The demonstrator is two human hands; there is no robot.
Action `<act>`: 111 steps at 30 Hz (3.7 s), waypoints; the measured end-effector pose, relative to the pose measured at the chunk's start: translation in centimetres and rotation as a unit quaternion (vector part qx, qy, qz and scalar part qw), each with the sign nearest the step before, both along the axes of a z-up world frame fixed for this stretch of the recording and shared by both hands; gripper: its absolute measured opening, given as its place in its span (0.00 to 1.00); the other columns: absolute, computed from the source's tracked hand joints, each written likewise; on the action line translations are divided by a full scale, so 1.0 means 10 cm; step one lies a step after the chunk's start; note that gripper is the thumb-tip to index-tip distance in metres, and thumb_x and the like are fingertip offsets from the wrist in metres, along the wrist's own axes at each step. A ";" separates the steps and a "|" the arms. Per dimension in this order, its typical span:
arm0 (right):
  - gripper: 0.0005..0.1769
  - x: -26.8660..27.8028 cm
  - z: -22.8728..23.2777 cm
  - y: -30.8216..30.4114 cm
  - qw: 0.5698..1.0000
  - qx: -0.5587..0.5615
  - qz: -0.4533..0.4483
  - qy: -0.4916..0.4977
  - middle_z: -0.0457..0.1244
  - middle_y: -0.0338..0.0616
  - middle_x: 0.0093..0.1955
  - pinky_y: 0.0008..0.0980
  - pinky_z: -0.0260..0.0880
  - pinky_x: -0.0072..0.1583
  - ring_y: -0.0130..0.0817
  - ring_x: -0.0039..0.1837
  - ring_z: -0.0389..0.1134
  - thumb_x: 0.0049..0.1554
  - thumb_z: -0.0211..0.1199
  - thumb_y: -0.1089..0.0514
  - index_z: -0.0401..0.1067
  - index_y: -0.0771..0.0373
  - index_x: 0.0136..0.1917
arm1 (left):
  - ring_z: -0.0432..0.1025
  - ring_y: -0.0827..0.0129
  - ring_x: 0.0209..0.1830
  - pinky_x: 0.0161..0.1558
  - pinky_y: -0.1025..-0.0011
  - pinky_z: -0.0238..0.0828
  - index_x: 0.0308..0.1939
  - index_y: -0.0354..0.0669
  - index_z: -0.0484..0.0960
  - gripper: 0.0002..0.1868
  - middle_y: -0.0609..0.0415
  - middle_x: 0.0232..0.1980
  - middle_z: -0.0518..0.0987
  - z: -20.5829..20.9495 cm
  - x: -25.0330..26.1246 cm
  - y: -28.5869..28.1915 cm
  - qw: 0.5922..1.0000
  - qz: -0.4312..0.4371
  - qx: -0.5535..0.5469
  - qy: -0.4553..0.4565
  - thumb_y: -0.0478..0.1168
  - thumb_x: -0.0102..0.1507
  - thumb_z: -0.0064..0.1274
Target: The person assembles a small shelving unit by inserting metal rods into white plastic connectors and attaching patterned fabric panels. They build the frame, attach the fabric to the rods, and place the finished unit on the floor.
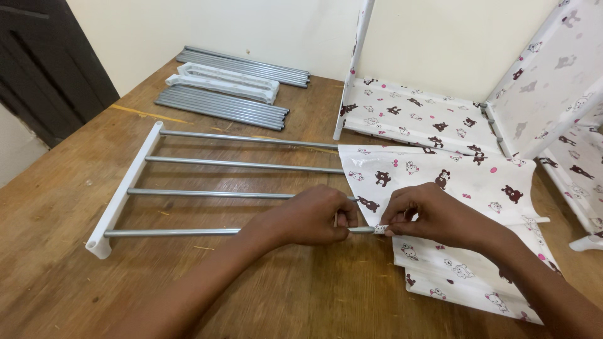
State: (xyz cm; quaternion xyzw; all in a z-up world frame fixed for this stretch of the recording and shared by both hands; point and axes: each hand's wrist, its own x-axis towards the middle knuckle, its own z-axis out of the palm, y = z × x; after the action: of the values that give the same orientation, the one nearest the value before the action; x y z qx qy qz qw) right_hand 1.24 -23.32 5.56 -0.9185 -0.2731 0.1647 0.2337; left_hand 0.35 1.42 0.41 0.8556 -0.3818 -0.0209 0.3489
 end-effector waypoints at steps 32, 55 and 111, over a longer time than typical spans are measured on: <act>0.09 0.04 0.02 0.04 1.000 0.004 -0.006 0.007 0.73 0.38 0.40 0.30 0.74 0.44 0.28 0.40 0.73 0.50 0.72 0.59 0.86 0.56 0.47 | 0.80 0.60 0.33 0.38 0.63 0.75 0.37 0.45 0.88 0.09 0.52 0.32 0.84 0.10 0.05 0.02 0.999 0.021 0.043 -0.001 0.38 0.53 0.60; 0.20 1.21 -0.40 0.82 0.970 -0.214 -0.097 -0.064 0.70 0.43 0.33 0.39 0.72 0.41 0.36 0.37 0.72 0.52 0.66 0.40 0.80 0.59 0.37 | 0.77 0.49 0.49 0.46 0.51 0.76 0.47 0.42 0.87 0.22 0.42 0.49 0.84 0.26 0.21 2.66 0.737 0.603 0.299 0.056 0.57 0.64 0.57; 0.36 0.80 -0.20 1.32 0.960 -0.081 0.028 -0.267 0.55 0.52 0.73 0.51 0.57 0.69 0.49 0.72 0.56 0.61 0.51 0.34 0.61 0.58 0.73 | 0.70 0.70 0.22 0.26 0.73 0.67 0.50 0.30 0.85 0.25 0.46 0.28 0.78 -0.09 0.02 2.55 0.798 0.500 -0.261 0.212 0.50 0.71 0.43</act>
State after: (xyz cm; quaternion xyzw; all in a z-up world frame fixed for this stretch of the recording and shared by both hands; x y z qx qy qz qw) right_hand 9.20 -10.07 3.54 -0.9370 -0.3367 -0.0588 0.0721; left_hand 0.54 26.90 -0.44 0.7781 0.1914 0.0758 0.5934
